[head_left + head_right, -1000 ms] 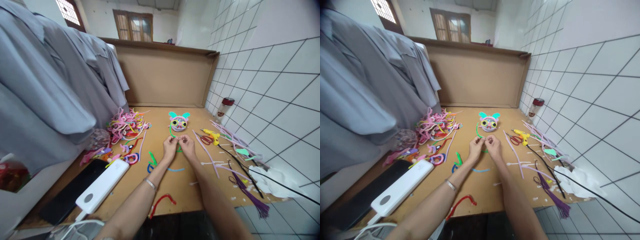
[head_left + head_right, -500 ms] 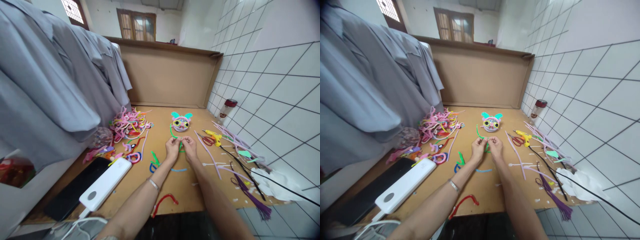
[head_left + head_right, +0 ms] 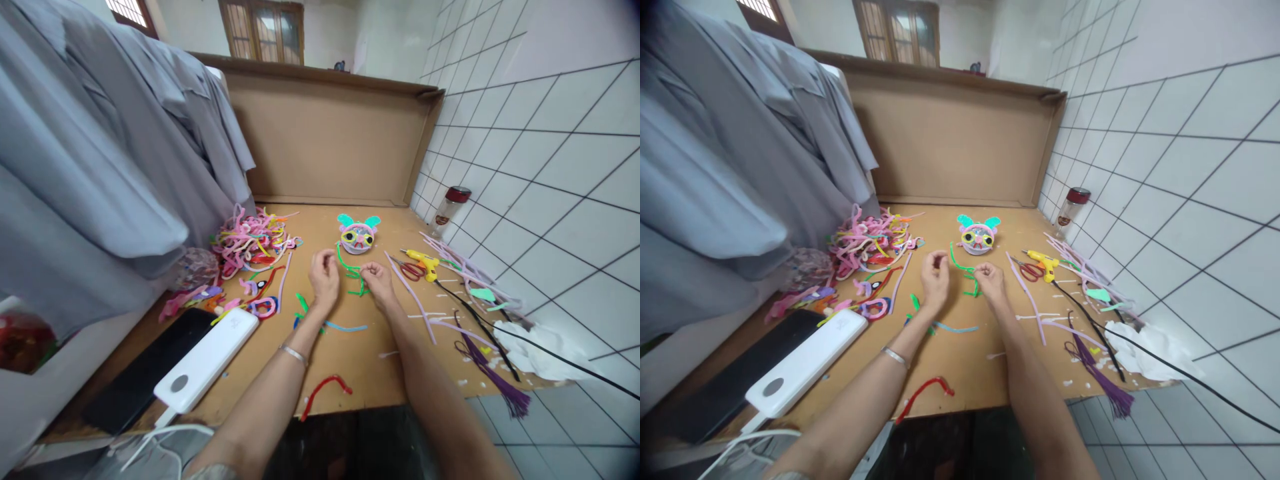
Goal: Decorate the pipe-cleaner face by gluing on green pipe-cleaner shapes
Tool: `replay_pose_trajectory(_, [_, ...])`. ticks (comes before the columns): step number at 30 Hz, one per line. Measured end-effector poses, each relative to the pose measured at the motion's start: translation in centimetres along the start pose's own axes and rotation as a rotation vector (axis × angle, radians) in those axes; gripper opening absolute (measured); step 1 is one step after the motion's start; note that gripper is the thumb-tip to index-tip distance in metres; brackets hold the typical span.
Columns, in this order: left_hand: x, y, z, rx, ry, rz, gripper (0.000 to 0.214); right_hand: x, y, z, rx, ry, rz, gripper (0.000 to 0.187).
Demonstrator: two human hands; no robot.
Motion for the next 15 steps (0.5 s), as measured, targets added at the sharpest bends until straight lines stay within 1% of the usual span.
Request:
replay_pose_trajectory(2, [1.2,-2.1,-2.3,-0.158,-0.235,0.192,0.022,-0.2,0.0,0.0,-0.006,0.003,0.029,0.016])
replay_pose_trajectory(3, [1.9,-3.0,-3.0,-0.228,-0.319,0.278,0.023,-0.3,0.0,0.0,-0.003,0.006,0.048,0.015])
replay_pose_trajectory(4, [2.4,-3.8,-3.3,-0.289,-0.372,0.339,0.023,-0.3,-0.1,0.0,0.007,0.011,0.064,0.015])
replay_pose_trajectory(5, [2.7,-4.2,-3.4,-0.341,-0.400,0.373,0.022,-0.4,-0.2,0.1,0.023,0.019,0.077,0.014])
replay_pose_trajectory(9, [2.8,-4.3,-3.4,-0.472,-0.424,0.385,0.021,-0.4,-0.3,0.3,0.142,0.100,0.078,0.013])
replay_pose_trajectory(12, [2.9,-4.5,-3.3,-0.539,-0.438,0.423,0.023,-0.1,-0.4,0.3,0.330,0.159,0.057,0.013])
replay_pose_trajectory(15, [3.1,-4.8,-2.5,-0.592,-0.374,0.482,0.023,0.2,-0.6,0.6,0.535,0.214,0.072,0.011])
Point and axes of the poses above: each hand's wrist, its own x-axis away from the middle knuckle, its own y-axis out of the back of the hand, z = x × y, the point moved 9 cm from there along -x, towards the middle knuckle, and after that the axes turned 10 degrees about -x, right-handed, at the moved point
